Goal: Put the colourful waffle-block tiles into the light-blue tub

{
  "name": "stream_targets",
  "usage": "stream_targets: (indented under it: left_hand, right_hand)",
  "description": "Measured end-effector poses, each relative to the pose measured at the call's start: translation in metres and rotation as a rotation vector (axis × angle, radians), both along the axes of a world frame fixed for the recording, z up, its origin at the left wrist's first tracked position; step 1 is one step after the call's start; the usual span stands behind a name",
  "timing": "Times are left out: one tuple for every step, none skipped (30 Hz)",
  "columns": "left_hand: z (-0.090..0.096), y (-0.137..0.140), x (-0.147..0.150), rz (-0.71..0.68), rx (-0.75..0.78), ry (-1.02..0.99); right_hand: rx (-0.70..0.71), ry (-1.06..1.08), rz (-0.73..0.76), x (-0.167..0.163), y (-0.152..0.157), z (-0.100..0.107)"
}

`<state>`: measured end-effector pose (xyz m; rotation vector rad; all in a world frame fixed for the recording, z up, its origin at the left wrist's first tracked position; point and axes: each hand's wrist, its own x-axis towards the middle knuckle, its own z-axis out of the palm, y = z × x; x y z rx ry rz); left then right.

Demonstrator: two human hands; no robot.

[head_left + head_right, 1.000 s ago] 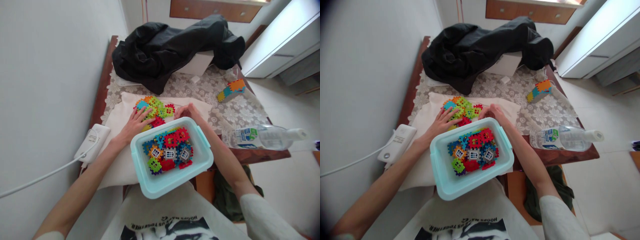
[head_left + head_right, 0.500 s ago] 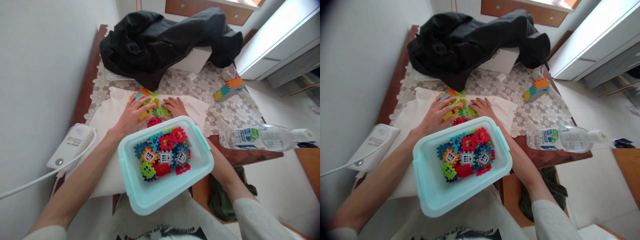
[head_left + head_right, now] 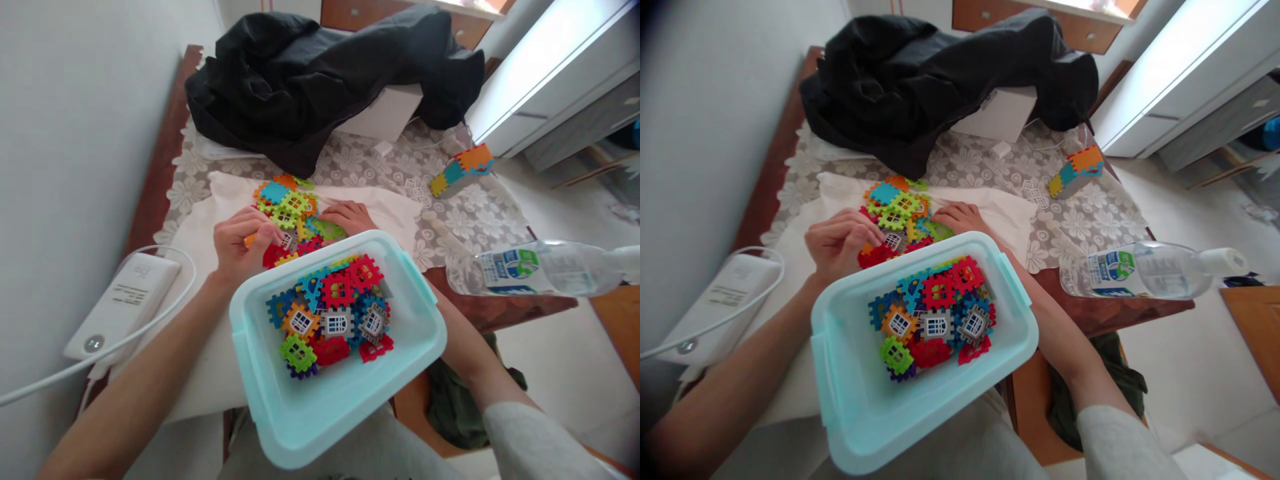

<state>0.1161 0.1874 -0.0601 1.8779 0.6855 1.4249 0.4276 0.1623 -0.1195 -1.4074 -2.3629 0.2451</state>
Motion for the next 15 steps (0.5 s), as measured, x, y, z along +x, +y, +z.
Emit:
stream_targets:
  left_hand:
    - [0.000, -0.001, -0.002, -0.053, -0.060, -0.065]
    - [0.001, -0.002, -0.004, -0.128, -0.125, -0.129]
    - [0.002, -0.003, -0.007, -0.222, -0.199, -0.176]
    - [0.004, -0.005, -0.010, -0.326, -0.279, -0.207]
    - [0.006, -0.006, -0.013, -0.441, -0.375, -0.213]
    - [0.009, -0.008, -0.016, -0.552, -0.490, -0.207]
    - [0.012, -0.011, -0.019, -0.659, -0.614, -0.194]
    - [0.016, -0.013, -0.022, -0.751, -0.740, -0.180]
    - [0.019, -0.015, -0.024, -0.840, -0.852, -0.157]
    - [0.023, -0.017, -0.027, -0.922, -0.941, -0.119]
    - [0.025, -0.019, -0.030, -0.989, -1.004, -0.068]
    - [0.026, -0.020, -0.033, -1.051, -1.040, -0.007]
    - [0.026, -0.021, -0.036, -1.099, -1.058, 0.055]
    - [0.025, -0.022, -0.039, -1.124, -1.065, 0.103]
    - [0.023, -0.023, -0.041, -1.152, -1.072, 0.150]
  right_hand:
    - [0.007, 0.018, 0.001, 0.000, 0.000, 0.000]
    - [0.014, 0.035, 0.000, 0.000, 0.000, 0.000]
    - [0.021, 0.052, -0.002, 0.000, 0.000, -0.001]
    - [0.027, 0.070, -0.002, 0.000, 0.000, -0.001]
    - [0.036, 0.089, -0.001, -0.001, 0.000, -0.001]
    - [0.046, 0.110, 0.001, -0.001, -0.001, -0.001]
    - [0.056, 0.130, 0.003, -0.001, -0.001, -0.001]
    - [0.064, 0.148, 0.003, -0.002, -0.001, 0.000]
    - [0.072, 0.163, 0.000, -0.002, -0.002, 0.001]
    - [0.083, 0.175, -0.005, -0.002, -0.002, 0.001]
    - [0.095, 0.184, -0.013, -0.001, -0.002, 0.002]
    - [0.110, 0.191, -0.025, -0.001, -0.002, 0.002]
    - [0.125, 0.196, -0.040, -0.001, -0.002, 0.001]
    - [0.139, 0.202, -0.054, 0.000, -0.002, 0.001]
    - [0.153, 0.210, -0.066, 0.000, -0.001, 0.000]
